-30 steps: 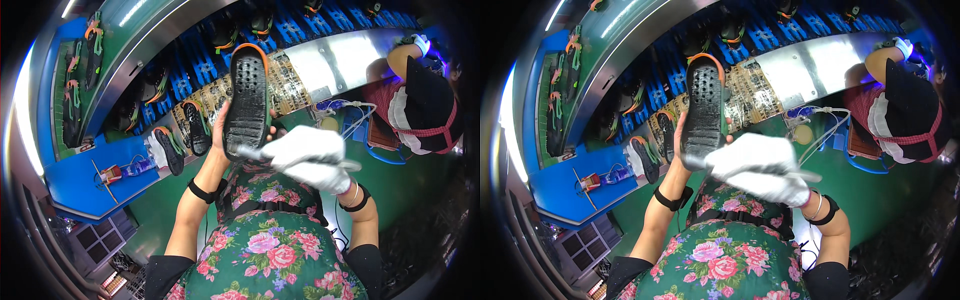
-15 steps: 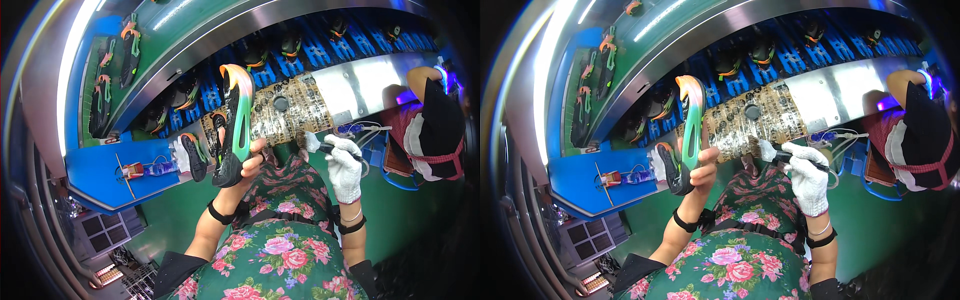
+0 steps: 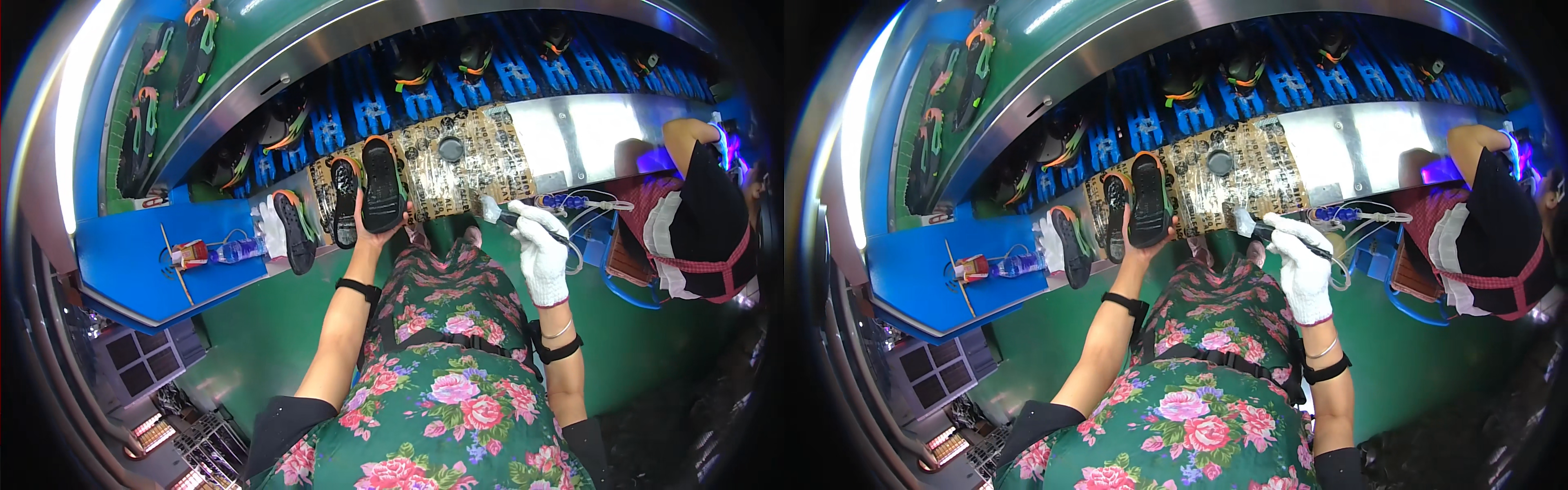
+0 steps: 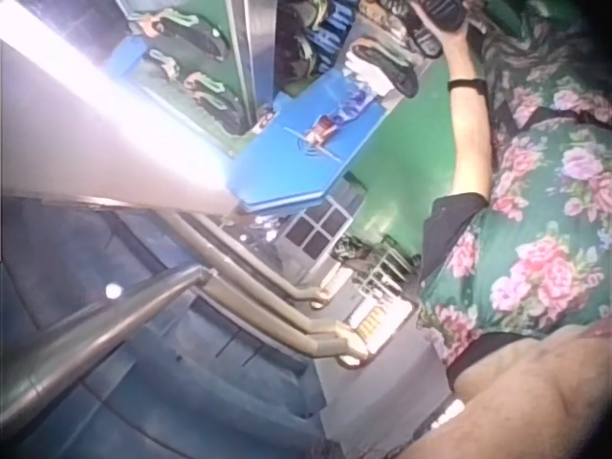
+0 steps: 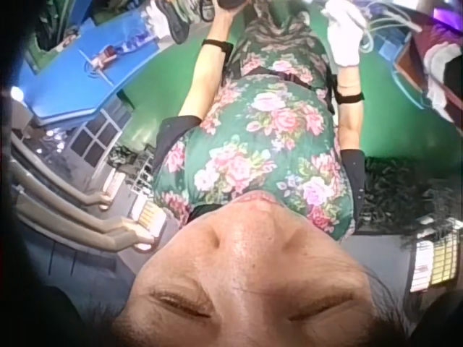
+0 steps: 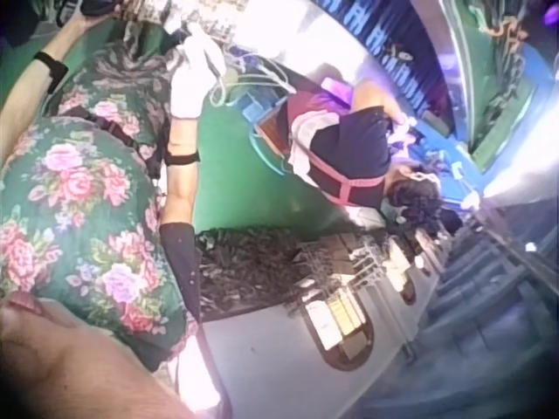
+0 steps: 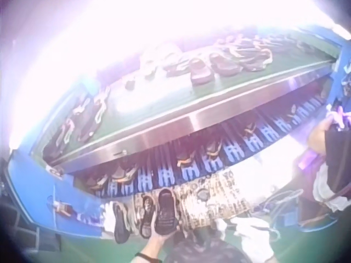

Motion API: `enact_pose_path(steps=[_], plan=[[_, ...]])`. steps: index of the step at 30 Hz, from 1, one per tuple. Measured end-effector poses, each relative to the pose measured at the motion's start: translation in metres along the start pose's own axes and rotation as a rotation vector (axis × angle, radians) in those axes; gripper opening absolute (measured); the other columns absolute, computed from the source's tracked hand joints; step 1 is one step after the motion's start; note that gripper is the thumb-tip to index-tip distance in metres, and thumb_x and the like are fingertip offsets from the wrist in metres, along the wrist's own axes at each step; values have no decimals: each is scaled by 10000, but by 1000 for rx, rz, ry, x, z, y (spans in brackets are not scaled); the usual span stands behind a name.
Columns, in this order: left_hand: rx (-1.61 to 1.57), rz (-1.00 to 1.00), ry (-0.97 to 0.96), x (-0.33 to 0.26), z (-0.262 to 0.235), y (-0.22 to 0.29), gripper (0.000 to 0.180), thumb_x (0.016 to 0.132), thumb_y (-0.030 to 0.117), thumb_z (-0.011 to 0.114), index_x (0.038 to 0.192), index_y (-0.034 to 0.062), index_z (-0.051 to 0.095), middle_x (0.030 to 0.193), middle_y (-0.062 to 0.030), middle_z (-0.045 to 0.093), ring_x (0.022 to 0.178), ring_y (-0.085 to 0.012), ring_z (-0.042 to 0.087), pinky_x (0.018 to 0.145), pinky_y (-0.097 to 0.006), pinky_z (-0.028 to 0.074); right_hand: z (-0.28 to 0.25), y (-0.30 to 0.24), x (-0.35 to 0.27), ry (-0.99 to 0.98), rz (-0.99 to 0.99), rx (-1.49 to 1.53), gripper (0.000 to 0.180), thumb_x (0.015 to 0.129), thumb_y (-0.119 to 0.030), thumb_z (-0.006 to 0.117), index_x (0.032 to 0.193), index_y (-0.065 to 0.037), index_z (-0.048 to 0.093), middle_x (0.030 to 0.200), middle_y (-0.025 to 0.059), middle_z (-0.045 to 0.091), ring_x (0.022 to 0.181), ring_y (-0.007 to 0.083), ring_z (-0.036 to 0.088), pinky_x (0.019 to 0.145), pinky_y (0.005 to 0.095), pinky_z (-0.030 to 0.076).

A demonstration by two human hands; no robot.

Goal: Apply adhesive or primer to the bottom edges and center of shoe soles using a brush.

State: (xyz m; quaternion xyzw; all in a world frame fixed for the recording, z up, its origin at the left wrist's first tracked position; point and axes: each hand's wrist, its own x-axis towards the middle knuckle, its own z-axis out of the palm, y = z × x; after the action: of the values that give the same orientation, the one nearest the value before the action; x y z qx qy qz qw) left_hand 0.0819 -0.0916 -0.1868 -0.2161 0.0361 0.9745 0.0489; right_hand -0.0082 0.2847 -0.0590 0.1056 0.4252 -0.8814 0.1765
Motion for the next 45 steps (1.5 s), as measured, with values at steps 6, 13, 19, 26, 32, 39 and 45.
enact_pose_path(steps=[6,13,19,26,32,39,45], plan=[[-140,193,246,-25,-15,-23,981,1063,668,572,1673,-51,303,1630,-383,411,1534,-579,389,1269,-691,406,5,11,3,-22,3,-95,230,899,72,749,1122,66,806,1230,248,804,938,230,784,798,314,626],[240,335,975,-84,0,-53,765,1091,513,625,1554,-48,389,1447,-356,564,1307,-507,653,1096,-516,616,12,19,5,-70,52,-103,287,904,68,743,1185,67,804,1210,214,815,936,209,778,814,299,618],[1591,970,601,-2,36,-20,292,1021,206,775,1251,48,689,1187,-167,706,1064,-290,702,888,-394,575,20,23,10,-71,52,-112,302,917,44,750,1214,69,798,1220,205,813,972,207,772,823,298,607],[2704,977,481,86,43,34,411,929,288,834,1275,76,766,1365,-131,666,1302,-360,593,1114,-513,432,25,20,6,-53,24,-126,268,924,42,744,1184,57,807,1222,206,812,982,214,773,828,304,611],[2854,1069,309,97,35,48,163,912,208,785,1024,101,835,1136,-86,733,1174,-320,641,1024,-500,452,22,17,1,19,9,-71,264,912,63,751,1168,54,815,1172,181,829,870,169,753,787,281,599],[3046,963,148,92,43,59,205,892,193,779,1075,122,839,1112,-70,741,1200,-271,624,1018,-522,422,16,20,4,-7,3,-99,242,917,36,749,1148,41,822,1183,183,824,920,190,762,805,292,600],[2981,805,-81,65,123,25,676,730,81,719,1395,206,730,1421,-175,648,1346,-384,556,1110,-625,353,7,23,9,-9,0,-91,248,943,16,755,1180,36,822,1131,128,841,842,134,742,776,272,601]])
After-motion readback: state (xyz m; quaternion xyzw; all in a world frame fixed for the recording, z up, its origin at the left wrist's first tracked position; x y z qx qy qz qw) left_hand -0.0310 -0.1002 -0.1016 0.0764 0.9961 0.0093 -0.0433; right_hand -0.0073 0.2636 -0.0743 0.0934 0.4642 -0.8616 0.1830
